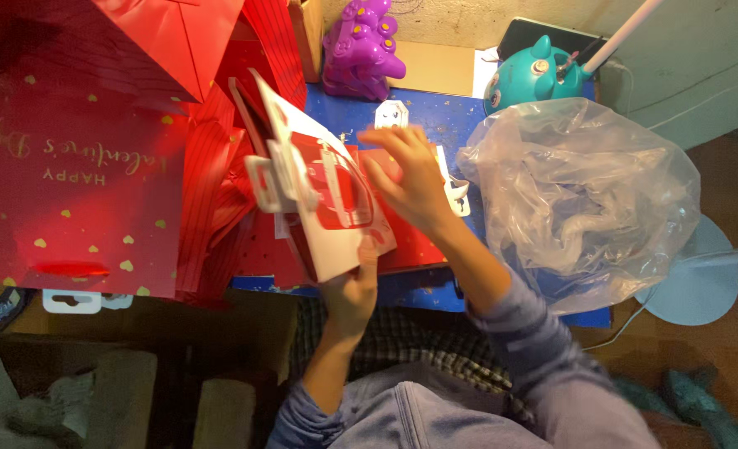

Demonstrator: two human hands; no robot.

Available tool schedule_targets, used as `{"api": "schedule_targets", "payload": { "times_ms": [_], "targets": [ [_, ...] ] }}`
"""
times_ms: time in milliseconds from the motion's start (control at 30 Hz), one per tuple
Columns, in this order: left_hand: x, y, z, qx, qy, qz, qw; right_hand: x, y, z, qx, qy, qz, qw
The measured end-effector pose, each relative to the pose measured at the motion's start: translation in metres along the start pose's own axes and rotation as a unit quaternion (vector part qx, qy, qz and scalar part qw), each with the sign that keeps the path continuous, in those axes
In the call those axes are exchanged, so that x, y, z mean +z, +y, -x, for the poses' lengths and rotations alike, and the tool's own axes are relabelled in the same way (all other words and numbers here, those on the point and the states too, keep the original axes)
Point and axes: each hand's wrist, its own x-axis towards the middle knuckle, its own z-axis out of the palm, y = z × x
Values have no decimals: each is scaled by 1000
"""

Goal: The person sits at a table with a stack of red Valentine's Day gift bags and colorful plastic toy figures. They open a bag, place toy figures from a plastic bag into the gift bag, fold the bag closed, and set it with the finished bags, repeating the process.

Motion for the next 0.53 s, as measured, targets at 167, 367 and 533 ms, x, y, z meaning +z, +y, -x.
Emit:
{"api": "schedule_targets", "payload": {
  "times_ms": [167, 367, 533],
  "targets": [
    [0, 19, -2, -51, -23, -22, 998, 65, 48, -84, -129, -26, 313, 940],
    [-9, 31, -30, 107, -2, -120, 987, 126, 111, -132, -186, -64, 580, 790],
    [-7, 34, -56, 127, -2, -99, 987, 109, 116, -98, -183, -16, 152, 971]
  ]
}}
